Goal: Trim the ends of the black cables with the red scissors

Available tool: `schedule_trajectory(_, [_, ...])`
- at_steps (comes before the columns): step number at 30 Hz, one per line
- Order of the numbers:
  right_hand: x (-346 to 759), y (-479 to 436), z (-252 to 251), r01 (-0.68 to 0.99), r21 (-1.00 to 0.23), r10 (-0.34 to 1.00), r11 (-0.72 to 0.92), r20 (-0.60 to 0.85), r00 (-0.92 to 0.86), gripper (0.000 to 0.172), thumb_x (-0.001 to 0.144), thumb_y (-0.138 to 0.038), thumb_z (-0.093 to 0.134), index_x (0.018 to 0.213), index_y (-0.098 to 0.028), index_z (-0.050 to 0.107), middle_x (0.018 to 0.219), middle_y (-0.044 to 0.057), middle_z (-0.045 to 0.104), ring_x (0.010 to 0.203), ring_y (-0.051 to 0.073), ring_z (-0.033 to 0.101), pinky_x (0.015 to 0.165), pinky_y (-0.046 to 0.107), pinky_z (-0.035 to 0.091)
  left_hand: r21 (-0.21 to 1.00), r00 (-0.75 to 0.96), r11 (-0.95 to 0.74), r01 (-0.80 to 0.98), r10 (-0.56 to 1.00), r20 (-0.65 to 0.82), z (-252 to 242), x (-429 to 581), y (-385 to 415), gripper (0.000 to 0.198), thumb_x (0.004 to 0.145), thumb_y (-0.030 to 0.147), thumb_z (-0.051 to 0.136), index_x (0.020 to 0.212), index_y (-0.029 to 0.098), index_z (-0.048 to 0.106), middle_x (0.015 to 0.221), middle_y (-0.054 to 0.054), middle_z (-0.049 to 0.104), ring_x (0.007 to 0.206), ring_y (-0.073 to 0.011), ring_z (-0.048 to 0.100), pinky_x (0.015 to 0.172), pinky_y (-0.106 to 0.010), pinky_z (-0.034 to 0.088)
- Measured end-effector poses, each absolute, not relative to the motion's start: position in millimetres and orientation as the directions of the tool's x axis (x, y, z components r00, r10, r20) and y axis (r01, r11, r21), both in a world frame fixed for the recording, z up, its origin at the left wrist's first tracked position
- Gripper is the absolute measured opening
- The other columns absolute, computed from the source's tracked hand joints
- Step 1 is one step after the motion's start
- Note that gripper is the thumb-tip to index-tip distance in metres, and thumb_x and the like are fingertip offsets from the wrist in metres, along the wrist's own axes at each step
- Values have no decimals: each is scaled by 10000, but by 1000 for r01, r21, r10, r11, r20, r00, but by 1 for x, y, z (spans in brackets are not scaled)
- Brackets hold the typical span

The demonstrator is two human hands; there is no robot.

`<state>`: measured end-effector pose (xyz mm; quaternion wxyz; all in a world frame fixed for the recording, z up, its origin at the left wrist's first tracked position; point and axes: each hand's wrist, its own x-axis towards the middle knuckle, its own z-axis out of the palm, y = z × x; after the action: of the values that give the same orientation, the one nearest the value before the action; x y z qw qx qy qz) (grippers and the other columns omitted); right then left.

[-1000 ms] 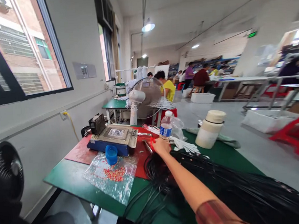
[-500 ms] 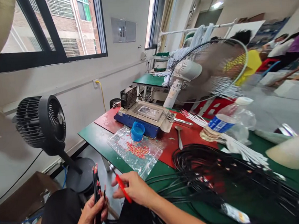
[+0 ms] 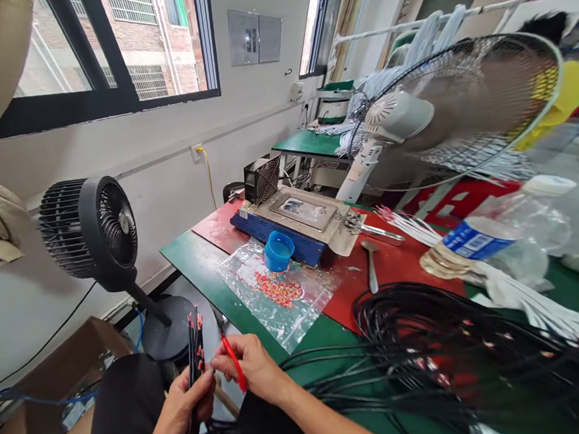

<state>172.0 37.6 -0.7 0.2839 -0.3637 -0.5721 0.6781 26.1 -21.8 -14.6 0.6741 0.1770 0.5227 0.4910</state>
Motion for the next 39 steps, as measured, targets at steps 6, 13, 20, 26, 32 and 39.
schedule_trajectory(6, [182,41,17,295,-948,722,119,-121,-681,368,757,-503,550,933,-183,598,696,-26,486,610,94,393,549,198,299,770,-184,384,-509,826,-533,-12,23,-15,370,645,395,658,898,139,571,445,93,376,364,-15,252,406,-199,150])
schedule_trajectory(13, [178,34,9,514,-823,660,242,-248,-709,363,767,-522,515,722,-166,569,639,-34,477,578,89,379,521,204,246,822,-318,314,-476,809,-494,-8,22,-17,293,653,400,646,792,153,569,510,85,360,402,-22,249,409,-196,170])
schedule_trajectory(20, [176,34,6,536,-806,673,252,-252,-695,413,817,-491,442,575,-159,402,527,-57,321,499,59,273,478,215,168,862,-355,398,-314,793,-495,-16,17,-17,425,585,474,670,821,129,596,423,93,329,389,-50,246,417,-226,175])
schedule_trajectory(26, [177,33,5,533,-812,666,236,-264,-697,435,815,-474,443,538,-160,326,502,-57,254,482,54,235,469,218,150,855,-340,432,-287,789,-513,-21,14,-16,494,573,486,672,876,107,576,406,116,271,387,-44,205,427,-232,123])
schedule_trajectory(32, [176,32,1,566,-785,693,253,-261,-672,421,798,-436,463,517,-156,321,496,-54,230,475,52,228,465,220,143,851,-317,450,-270,793,-520,-31,10,-16,526,519,502,700,845,107,580,390,115,307,371,-41,221,410,-229,131])
schedule_trajectory(39, [171,28,-4,602,-772,732,205,-287,-618,426,791,-400,463,475,-152,320,456,-52,213,447,48,223,445,221,139,838,-260,455,-302,806,-532,-34,9,-16,441,593,469,664,842,114,585,338,104,343,336,-46,255,398,-222,143])
